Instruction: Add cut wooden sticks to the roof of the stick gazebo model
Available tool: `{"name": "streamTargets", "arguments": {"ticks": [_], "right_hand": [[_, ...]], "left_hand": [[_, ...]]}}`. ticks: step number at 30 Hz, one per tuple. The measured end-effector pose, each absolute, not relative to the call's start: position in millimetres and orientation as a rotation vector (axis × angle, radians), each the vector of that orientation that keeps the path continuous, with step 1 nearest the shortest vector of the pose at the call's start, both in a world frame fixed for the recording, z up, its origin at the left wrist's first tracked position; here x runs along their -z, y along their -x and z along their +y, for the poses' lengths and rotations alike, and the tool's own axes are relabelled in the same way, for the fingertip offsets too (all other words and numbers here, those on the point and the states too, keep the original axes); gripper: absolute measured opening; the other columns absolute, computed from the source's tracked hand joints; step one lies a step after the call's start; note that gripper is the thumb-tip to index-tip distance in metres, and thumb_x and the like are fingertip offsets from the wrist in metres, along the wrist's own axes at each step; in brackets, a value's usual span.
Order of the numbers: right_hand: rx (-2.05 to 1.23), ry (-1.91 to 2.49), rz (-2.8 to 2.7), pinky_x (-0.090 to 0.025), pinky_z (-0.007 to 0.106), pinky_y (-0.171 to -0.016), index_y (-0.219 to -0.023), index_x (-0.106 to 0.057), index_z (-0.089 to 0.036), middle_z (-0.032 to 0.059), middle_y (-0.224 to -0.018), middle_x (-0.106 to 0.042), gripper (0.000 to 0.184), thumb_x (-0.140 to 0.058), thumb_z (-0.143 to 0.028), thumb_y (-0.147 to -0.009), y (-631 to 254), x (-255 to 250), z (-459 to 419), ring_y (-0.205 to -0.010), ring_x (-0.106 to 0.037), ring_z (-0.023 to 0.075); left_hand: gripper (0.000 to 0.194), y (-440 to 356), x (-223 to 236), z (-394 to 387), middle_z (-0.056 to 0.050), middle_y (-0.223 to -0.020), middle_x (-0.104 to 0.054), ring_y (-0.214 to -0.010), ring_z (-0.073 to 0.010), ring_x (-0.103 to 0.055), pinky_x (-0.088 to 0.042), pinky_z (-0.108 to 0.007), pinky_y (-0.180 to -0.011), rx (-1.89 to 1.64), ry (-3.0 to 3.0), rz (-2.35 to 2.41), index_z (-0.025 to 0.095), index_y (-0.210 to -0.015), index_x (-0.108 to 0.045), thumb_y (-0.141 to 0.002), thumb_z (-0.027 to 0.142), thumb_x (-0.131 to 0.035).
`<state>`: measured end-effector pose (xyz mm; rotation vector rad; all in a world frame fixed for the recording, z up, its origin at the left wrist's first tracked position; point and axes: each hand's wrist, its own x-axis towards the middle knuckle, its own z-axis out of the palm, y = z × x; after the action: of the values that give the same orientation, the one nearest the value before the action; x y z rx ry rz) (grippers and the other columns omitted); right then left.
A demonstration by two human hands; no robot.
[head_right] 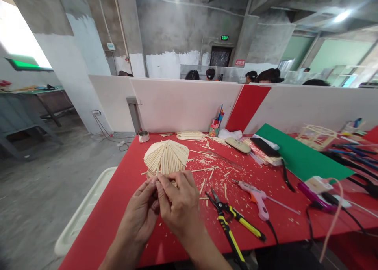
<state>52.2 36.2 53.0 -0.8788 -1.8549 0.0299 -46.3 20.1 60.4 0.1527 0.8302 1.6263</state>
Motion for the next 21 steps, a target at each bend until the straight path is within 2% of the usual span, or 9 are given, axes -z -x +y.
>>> {"name": "streamTargets", "arguments": {"ticks": [8, 14, 21], "right_hand": [[0.039, 0.916, -1.917, -0.044, 0.033, -0.071, -0.116, -0.065, -0.020, 0.0077, -0.089, -0.060, 0.030, -0.049, -0.023, -0.091, -52, -58, 44, -0.082, -0.049, 0.0186], [0.090, 0.937, -2.036, -0.043, 0.031, -0.070, -0.122, -0.062, -0.022, 0.0061, -0.081, -0.057, 0.034, -0.045, -0.029, -0.094, -55, -65, 48, -0.081, -0.049, 0.0181], [0.128, 0.945, -2.069, -0.040, 0.030, -0.066, -0.121, -0.063, -0.021, 0.0054, -0.075, -0.054, 0.035, -0.043, -0.031, -0.094, -56, -68, 52, -0.076, -0.046, 0.0181]], "left_hand": [[0.025, 47, -60, 25, 0.001, -0.057, -0.064, -0.046, -0.0064, -0.055, -0.041, -0.012, -0.039, -1.636, -0.160, 0.855, 0.011, -0.074, -0.068, -0.055, 0.018, -0.083], [0.016, 45, -60, 28, 0.000, -0.063, -0.066, -0.054, -0.0088, -0.061, -0.050, -0.016, -0.050, -1.679, -0.151, 0.875, 0.013, -0.071, -0.066, -0.061, 0.015, -0.078], [0.016, 43, -59, 31, 0.001, -0.059, -0.063, -0.050, -0.0086, -0.059, -0.048, -0.016, -0.045, -1.680, -0.150, 0.879, 0.014, -0.069, -0.066, -0.060, 0.017, -0.078]]}}
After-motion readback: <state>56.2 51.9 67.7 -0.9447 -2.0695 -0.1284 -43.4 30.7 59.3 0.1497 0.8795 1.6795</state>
